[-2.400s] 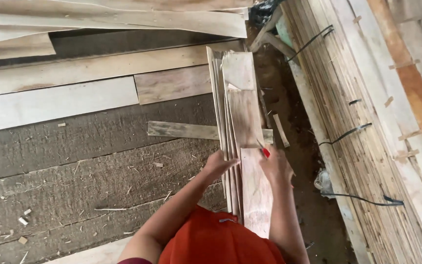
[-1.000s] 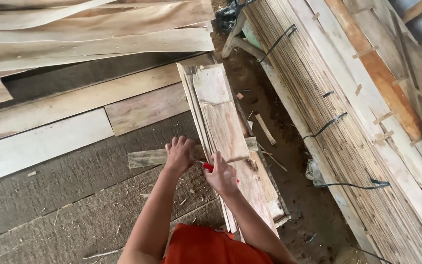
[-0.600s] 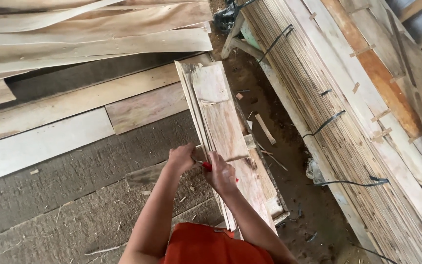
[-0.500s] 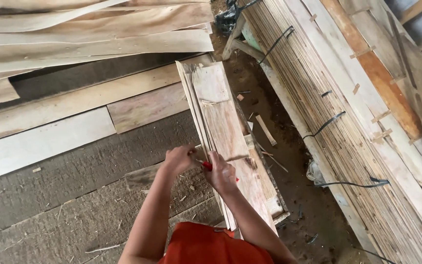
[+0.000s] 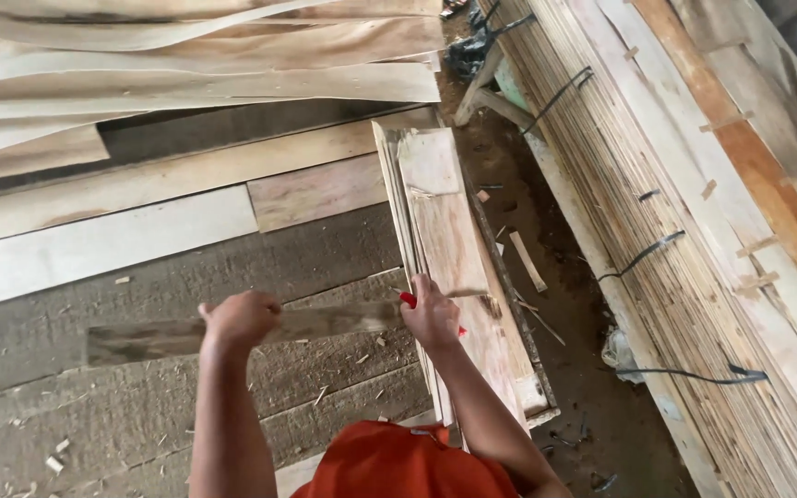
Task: The person uses a red utility knife to cut and trim thin wooden planks on a workbench. They repeatedly position the planks, score them with the knife, and break off sections, then stack the cut pieces.
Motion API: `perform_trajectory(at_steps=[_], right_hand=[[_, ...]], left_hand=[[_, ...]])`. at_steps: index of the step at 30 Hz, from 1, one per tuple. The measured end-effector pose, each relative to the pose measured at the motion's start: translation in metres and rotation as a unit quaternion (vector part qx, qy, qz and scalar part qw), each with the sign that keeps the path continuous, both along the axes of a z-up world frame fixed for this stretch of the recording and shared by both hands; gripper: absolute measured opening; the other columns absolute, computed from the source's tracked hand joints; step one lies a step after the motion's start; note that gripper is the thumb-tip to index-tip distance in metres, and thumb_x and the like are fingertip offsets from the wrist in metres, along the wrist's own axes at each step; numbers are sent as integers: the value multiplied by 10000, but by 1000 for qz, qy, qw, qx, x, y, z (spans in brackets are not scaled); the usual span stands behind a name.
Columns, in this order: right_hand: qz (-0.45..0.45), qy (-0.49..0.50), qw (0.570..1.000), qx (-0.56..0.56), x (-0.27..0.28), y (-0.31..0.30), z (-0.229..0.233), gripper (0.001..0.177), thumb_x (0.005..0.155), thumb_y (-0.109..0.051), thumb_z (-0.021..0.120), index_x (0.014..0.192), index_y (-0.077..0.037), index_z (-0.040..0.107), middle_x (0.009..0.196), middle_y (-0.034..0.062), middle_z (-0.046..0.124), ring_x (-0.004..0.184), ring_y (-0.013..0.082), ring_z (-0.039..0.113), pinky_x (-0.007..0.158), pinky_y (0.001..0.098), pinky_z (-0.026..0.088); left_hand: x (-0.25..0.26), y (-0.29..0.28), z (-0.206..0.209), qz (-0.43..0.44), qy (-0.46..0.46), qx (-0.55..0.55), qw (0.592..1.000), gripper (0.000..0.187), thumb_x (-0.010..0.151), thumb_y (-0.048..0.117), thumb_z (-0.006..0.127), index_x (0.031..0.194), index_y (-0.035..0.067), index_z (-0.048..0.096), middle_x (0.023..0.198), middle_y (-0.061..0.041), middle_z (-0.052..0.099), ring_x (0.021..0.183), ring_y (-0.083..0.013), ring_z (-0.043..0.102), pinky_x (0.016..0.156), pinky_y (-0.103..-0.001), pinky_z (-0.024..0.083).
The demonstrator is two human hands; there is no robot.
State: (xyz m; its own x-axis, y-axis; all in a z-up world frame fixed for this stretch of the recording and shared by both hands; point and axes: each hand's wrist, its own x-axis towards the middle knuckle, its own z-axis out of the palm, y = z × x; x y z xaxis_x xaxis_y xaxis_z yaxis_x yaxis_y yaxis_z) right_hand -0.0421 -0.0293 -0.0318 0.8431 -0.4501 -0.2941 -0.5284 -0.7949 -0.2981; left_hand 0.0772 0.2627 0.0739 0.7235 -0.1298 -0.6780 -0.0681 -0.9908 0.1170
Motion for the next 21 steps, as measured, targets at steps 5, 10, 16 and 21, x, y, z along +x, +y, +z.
perform_trajectory(at_steps=[5, 10, 16, 21], right_hand=[[8, 7, 1000, 8, 11, 0, -40, 379, 849, -301, 596, 1212, -295, 488, 1154, 23, 663, 957, 383, 742, 888, 522, 584], [22, -14, 999, 35, 9, -5, -40, 364, 864, -364, 647, 1205, -290, 545, 1110, 26, 673, 993, 363, 738, 861, 520, 587], [-105, -72, 990, 55, -9, -36, -7, 240, 930, -256, 582, 1143, -148, 596, 1029, 144, 700, 962, 418, 725, 858, 567, 573], [-160, -48, 985, 47, -42, -68, -3, 273, 931, -344, 531, 1155, -192, 554, 1125, 121, 697, 1095, 395, 683, 931, 542, 551]], left_hand=[[-12, 41, 20, 60, -21, 16, 998, 375, 828, 328, 553, 1095, 418, 802, 1098, 12, 822, 1155, -257, 724, 1150, -568, 245], [-30, 45, 53, 100, -33, 5, 994, 391, 875, 356, 499, 1138, 405, 785, 1136, 6, 814, 1174, -273, 716, 1170, -598, 248], [-41, 4, -20, 133, -13, -126, 983, 417, 943, 288, 439, 1261, 236, 705, 1183, -162, 749, 1184, -379, 671, 1025, -570, 444], [-50, -19, -119, 93, -10, -165, 982, 365, 854, 253, 520, 1163, 121, 664, 1163, -224, 705, 1188, -443, 640, 982, -594, 514]])
